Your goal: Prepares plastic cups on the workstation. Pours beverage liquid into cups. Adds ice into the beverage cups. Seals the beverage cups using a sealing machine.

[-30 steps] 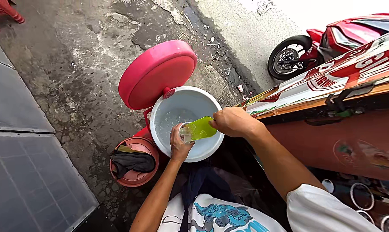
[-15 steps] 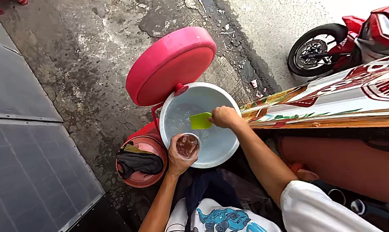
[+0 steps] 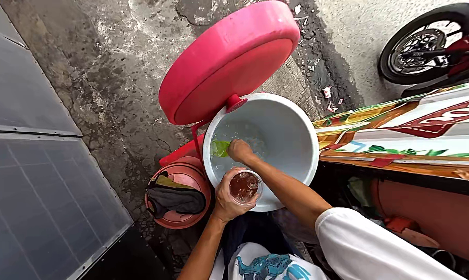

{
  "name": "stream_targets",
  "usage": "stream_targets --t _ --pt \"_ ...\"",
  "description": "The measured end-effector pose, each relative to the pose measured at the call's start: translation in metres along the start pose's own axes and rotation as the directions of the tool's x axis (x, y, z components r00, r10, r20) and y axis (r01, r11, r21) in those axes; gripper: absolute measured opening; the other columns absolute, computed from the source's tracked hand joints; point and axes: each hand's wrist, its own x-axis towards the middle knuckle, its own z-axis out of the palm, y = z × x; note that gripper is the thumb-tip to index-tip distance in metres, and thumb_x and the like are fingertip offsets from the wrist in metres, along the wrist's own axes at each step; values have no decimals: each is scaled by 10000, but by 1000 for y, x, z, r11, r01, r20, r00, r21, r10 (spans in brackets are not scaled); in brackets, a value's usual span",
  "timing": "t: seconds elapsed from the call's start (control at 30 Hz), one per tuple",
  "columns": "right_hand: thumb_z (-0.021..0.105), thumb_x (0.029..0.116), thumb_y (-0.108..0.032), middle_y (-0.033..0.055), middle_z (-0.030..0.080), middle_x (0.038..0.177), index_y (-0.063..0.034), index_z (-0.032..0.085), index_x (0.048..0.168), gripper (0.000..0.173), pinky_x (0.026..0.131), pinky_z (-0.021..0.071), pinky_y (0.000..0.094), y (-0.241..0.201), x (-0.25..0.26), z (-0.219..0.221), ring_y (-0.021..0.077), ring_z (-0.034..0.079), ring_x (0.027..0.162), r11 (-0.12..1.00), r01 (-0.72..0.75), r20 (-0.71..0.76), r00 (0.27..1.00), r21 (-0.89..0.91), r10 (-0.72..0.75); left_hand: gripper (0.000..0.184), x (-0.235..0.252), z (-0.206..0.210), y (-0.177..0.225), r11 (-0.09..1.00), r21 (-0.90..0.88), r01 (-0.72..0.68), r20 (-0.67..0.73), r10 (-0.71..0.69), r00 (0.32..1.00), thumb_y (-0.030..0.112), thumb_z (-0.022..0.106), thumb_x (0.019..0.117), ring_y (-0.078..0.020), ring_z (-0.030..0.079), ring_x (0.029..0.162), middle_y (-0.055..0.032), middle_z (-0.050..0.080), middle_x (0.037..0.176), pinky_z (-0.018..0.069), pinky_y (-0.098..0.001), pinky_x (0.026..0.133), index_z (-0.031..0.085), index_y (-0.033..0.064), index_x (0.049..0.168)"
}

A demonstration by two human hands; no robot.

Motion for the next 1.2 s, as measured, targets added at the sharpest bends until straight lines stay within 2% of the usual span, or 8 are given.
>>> stream_targets --t 0.13,0.2,0.47,0.67,0.8,0.97,1.1,1.2 --pt "586 1014 -302 206 656 796 -1 644 790 379 668 522 599 6 -40 -51 384 673 781 993 120 -45 992 18 -119 909 0 0 3 1000 6 7 17 -7 1000 233 977 586 -264 662 1202 -247 673 1240 549 -371 1070 534 -156 1277" --pt "566 1030 -310 158 650 729 -22 647 764 400 654 520 557 25 -47 -57 323 660 698 981 184 -65 981 61 -180 916 2 0 6 1000 0 16 17 -16 1000 229 983 584 -264 658 1210 -243 671 1251 548 -374 1074 530 -155 1283" --pt "511 1038 -275 71 636 672 -78 615 753 362 626 497 486 74 -87 -65 236 636 641 938 284 -280 934 198 -223 919 2 5 21 990 95 102 -47 -98 994 188 964 600 -222 640 1234 -215 655 1295 531 -343 1085 515 -134 1335" --pt "507 1065 -226 25 669 689 -71 665 846 311 615 559 296 121 -143 -93 111 650 610 754 423 -368 894 502 -257 959 12 4 24 970 199 141 -142 -114 983 231 957 569 -196 646 1207 -217 658 1272 523 -318 1067 514 -128 1340" --pt "512 1060 -249 -11 644 642 -120 659 798 327 549 512 294 127 -211 -138 92 611 560 845 449 -390 862 290 -325 957 24 11 26 954 228 192 -151 -161 975 262 944 602 -213 627 1233 -213 635 1315 510 -356 1081 510 -78 1385" --pt "532 1066 -378 27 609 638 -132 624 742 417 601 499 467 97 -271 -163 201 632 627 956 246 -275 919 -162 -283 932 39 34 37 959 225 171 -77 -157 985 229 937 582 -230 641 1206 -203 655 1281 517 -385 1065 531 -68 1367" --pt "526 1063 -439 48 612 676 -121 644 781 441 626 504 491 97 -300 -161 239 641 673 963 150 -296 931 -224 -214 913 45 49 45 975 189 117 0 -119 993 212 945 589 -198 675 1146 -174 689 1230 546 -366 1023 540 -62 1360" --pt "530 1065 -427 43 638 692 -120 655 807 420 654 515 497 120 -314 -152 227 655 688 985 112 -370 916 -133 -154 891 47 53 46 987 143 78 20 -82 996 167 906 617 -180 660 1188 -153 675 1292 544 -356 1035 530 -37 1399"
